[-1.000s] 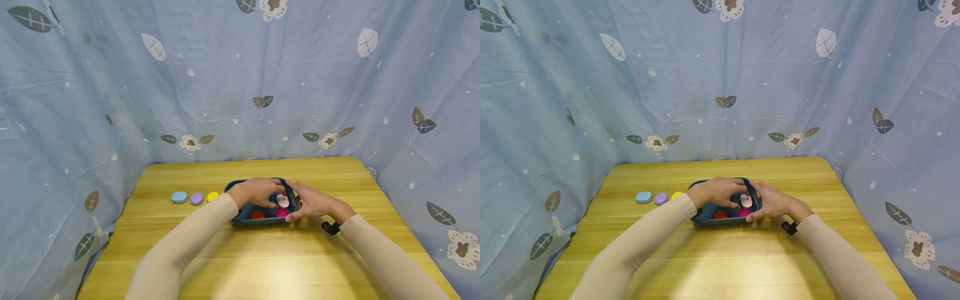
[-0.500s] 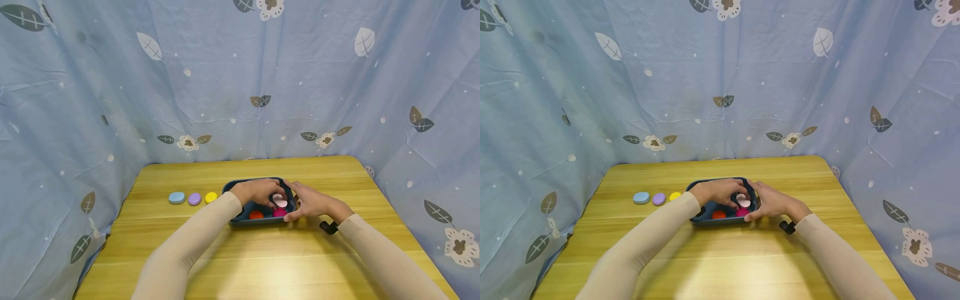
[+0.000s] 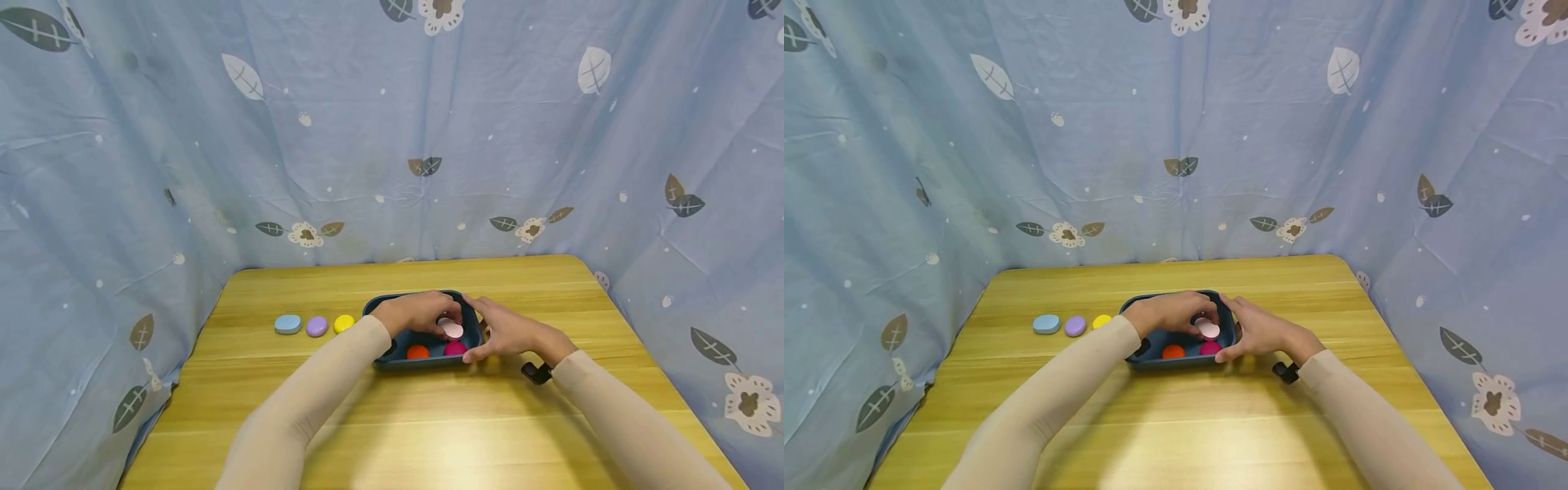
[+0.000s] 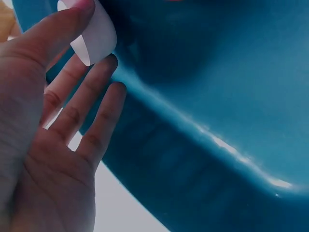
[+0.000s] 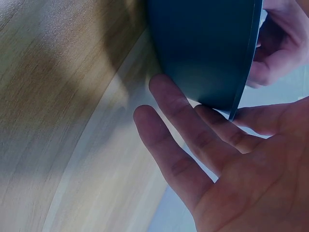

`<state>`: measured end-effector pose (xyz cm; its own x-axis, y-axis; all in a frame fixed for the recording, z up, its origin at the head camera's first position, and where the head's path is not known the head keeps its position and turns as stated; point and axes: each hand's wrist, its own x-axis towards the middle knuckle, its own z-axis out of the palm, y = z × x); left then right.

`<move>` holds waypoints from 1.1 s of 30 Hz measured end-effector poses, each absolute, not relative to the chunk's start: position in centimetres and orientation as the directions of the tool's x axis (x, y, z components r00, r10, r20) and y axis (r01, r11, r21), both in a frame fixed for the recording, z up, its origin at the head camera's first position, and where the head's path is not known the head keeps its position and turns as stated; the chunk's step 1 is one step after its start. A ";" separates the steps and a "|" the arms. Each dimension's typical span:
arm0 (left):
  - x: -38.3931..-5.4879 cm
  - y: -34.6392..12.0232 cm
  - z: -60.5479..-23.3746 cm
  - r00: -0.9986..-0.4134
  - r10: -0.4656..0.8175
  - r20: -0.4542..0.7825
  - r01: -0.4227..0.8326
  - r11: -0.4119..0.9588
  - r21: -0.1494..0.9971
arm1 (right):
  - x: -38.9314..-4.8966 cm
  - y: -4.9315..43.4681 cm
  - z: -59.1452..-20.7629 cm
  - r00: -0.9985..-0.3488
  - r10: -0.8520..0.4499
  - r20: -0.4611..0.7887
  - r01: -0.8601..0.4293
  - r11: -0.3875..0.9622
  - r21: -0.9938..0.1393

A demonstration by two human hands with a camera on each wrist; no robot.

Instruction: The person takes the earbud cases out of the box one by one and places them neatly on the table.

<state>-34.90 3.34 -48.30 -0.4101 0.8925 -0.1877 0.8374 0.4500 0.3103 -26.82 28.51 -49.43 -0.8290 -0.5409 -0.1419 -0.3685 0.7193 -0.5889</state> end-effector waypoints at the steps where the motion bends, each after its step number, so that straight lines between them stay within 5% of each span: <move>1: -34.8 3.1 -48.1 -0.415 0.890 -0.187 0.835 0.455 0.310 | -26.8 28.5 -49.4 -0.829 -0.541 -0.142 -0.367 0.717 -0.593; 33: -28.7 -10.1 -45.4 -0.581 0.802 0.139 0.809 0.549 0.212 | -26.3 28.4 -49.5 -0.842 -0.522 -0.140 -0.358 0.733 -0.578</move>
